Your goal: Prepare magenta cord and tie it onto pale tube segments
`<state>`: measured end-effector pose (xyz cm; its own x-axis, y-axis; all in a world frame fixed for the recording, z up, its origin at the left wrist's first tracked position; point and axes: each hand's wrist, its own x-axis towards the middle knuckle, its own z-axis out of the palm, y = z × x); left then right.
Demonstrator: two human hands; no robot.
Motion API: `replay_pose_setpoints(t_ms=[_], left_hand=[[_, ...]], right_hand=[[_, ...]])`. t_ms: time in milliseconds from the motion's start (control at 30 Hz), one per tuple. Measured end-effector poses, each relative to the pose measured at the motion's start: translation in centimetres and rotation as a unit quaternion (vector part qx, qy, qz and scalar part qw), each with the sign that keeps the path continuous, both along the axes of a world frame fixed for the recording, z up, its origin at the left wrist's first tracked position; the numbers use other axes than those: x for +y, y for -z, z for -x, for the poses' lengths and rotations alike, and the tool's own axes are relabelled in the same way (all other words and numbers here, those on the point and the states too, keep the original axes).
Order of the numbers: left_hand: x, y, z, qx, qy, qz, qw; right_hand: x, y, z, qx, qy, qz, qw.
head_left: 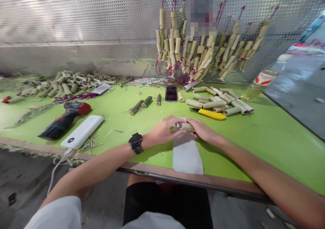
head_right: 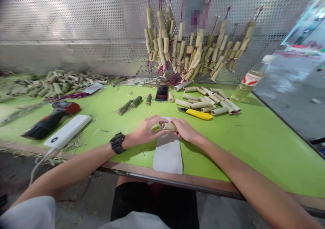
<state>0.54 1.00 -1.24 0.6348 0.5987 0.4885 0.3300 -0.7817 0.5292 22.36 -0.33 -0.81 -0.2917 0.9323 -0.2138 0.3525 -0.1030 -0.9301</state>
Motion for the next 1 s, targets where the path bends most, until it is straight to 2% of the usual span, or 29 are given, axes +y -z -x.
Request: replay_pose_setpoints(t_ms=[100,300,500,600,733,800,900,1000], left_hand=[[0.0,-0.2,0.0,-0.003,-0.021,0.015,1.0],[-0.4,-0.3,-0.2,-0.041,-0.002,0.008,0.999],[-0.6,-0.4,-0.5,-0.133,-0.09,0.078,0.984],[0.1,-0.2,-0.3,-0.165,-0.096,0.101,0.976],[1.1,0.6,-0.1,-0.084,-0.065,0.115,0.988],[1.4,1.0,0.0,-0.034,-0.056,0.112,0.992],[1.4,1.2,0.0,0.02,-0.06,0.12,0.991],[1.4,1.1,0.2,0.065,-0.07,0.141,0.985]], right_hand=[[0.0,0.4,0.1,-0.005,0.011,-0.02,1.0],[-0.2,0.3,-0.1,-0.026,-0.024,-0.046,0.998],[-0.7,0.0,0.2,-0.047,-0.039,-0.083,0.995],[-1.0,-0.3,0.4,-0.093,-0.067,-0.135,0.984],[-0.5,-0.6,-0.1,-0.201,-0.075,-0.238,0.947],[0.3,-0.6,-1.0,-0.268,-0.032,-0.289,0.918],[1.8,-0.3,-2.6,-0.339,0.07,-0.343,0.873],[3.0,0.2,-3.7,-0.386,0.104,-0.373,0.837]])
